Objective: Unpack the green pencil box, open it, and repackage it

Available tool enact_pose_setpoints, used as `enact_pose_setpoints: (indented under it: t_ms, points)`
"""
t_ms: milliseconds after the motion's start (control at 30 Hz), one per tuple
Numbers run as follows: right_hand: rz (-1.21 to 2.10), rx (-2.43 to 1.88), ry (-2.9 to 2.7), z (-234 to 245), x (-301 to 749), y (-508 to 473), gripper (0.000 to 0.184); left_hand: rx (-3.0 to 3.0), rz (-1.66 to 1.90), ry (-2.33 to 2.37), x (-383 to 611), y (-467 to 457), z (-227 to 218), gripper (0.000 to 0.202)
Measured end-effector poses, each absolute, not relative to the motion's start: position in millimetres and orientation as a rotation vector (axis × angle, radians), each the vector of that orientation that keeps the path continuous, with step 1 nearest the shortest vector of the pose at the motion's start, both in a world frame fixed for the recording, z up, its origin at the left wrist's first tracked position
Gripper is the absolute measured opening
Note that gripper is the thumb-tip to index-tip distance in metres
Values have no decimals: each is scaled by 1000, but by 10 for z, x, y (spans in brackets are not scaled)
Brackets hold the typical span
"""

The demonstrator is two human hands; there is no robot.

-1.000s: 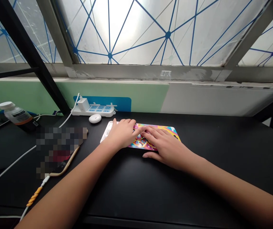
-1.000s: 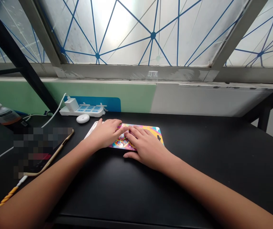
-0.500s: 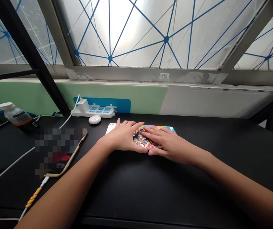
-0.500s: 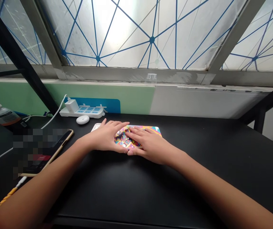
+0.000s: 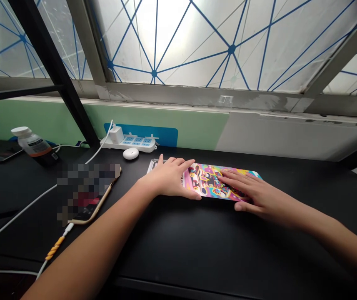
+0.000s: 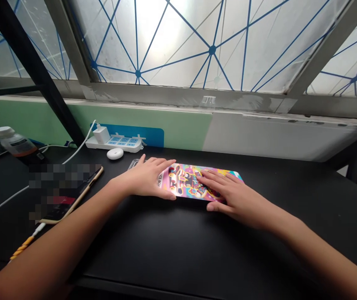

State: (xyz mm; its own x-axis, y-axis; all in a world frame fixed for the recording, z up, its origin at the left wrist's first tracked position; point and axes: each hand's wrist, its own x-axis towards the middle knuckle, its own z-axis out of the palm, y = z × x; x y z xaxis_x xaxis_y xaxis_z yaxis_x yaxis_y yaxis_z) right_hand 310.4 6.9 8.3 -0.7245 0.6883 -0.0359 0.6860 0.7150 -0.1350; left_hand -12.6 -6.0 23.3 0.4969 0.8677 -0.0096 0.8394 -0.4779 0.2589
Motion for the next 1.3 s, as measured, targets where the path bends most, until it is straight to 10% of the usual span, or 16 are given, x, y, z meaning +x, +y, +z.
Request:
enact_pose_setpoints:
  t_ms: [467,967,1300]
  points:
    - [63,-989,-2917,141,2172,-226,87,2349,398,1497,-37,-68,190,75]
    - [-91,-1119,-2697,-200,3303,-152,54,2435,202,1643,-220,128,112,84]
    - [-479,-995,-2435,120,3129,-454,69,2407,185,1757,-481,201,156,81]
